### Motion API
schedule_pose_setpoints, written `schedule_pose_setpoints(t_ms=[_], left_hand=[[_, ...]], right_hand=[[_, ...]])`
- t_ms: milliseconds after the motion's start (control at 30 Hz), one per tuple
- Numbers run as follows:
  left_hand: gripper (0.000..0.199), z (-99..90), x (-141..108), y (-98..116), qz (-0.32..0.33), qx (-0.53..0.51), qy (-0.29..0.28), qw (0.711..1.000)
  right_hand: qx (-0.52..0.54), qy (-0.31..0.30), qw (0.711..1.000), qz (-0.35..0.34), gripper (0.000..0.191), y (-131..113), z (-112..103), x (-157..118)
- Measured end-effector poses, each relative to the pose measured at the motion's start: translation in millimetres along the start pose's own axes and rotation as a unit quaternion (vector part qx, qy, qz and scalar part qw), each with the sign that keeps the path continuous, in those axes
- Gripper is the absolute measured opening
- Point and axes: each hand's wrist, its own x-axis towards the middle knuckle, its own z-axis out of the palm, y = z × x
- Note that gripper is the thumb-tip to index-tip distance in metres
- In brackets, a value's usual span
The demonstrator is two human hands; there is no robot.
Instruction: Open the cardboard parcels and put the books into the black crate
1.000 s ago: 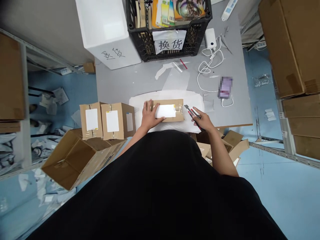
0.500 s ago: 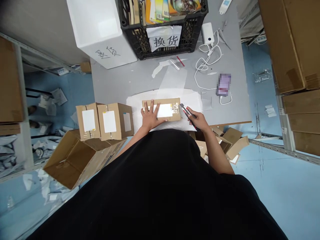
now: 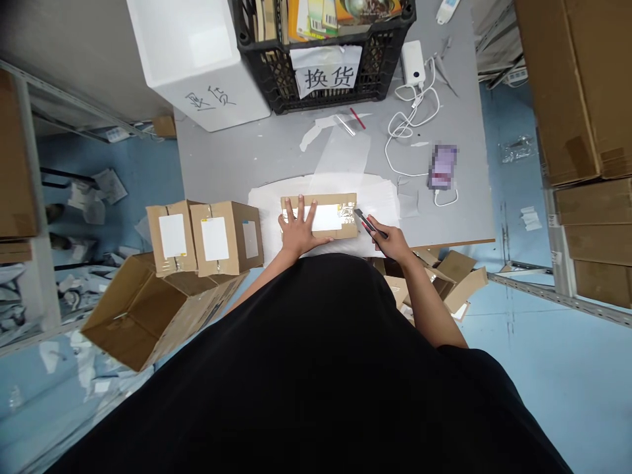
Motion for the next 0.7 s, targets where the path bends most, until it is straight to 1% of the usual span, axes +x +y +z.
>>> schedule_pose_setpoints(t_ms=[100, 233, 533, 600, 633, 700], left_hand=[[0.123, -1.7, -1, 2, -0.005, 0.006, -0.007, 1.000], [0.122, -2.8, -1, 2, -0.005, 0.009, -0.008, 1.000], [0.125, -4.8, -1, 4, -0.018, 0.018, -0.019, 0.999], [0.125, -4.2, -1, 4, -0.015, 0.002, -0.010, 1.000], [0.124, -3.7, -1, 3, -0.011, -0.008, -0.004, 1.000], [0.122, -2.8, -2, 2, -0.004, -0.027, 0.004, 1.000]], right_hand=[[-0.026, -0.009, 1.000, -0.005, 0.063, -1, -1, -5], [-0.031, -0.016, 0.999, 0.011, 0.061, 0, 0, -14], [-0.001, -0.049, 0.998, 0.036, 0.068, 15, 1, -36], [0.034, -0.034, 0.998, 0.041, 0.072, 23, 4, -41], [0.057, -0.014, 0.997, 0.045, 0.075, 29, 6, -43], [0.092, 0.049, 0.993, 0.053, 0.082, 44, 10, -46]])
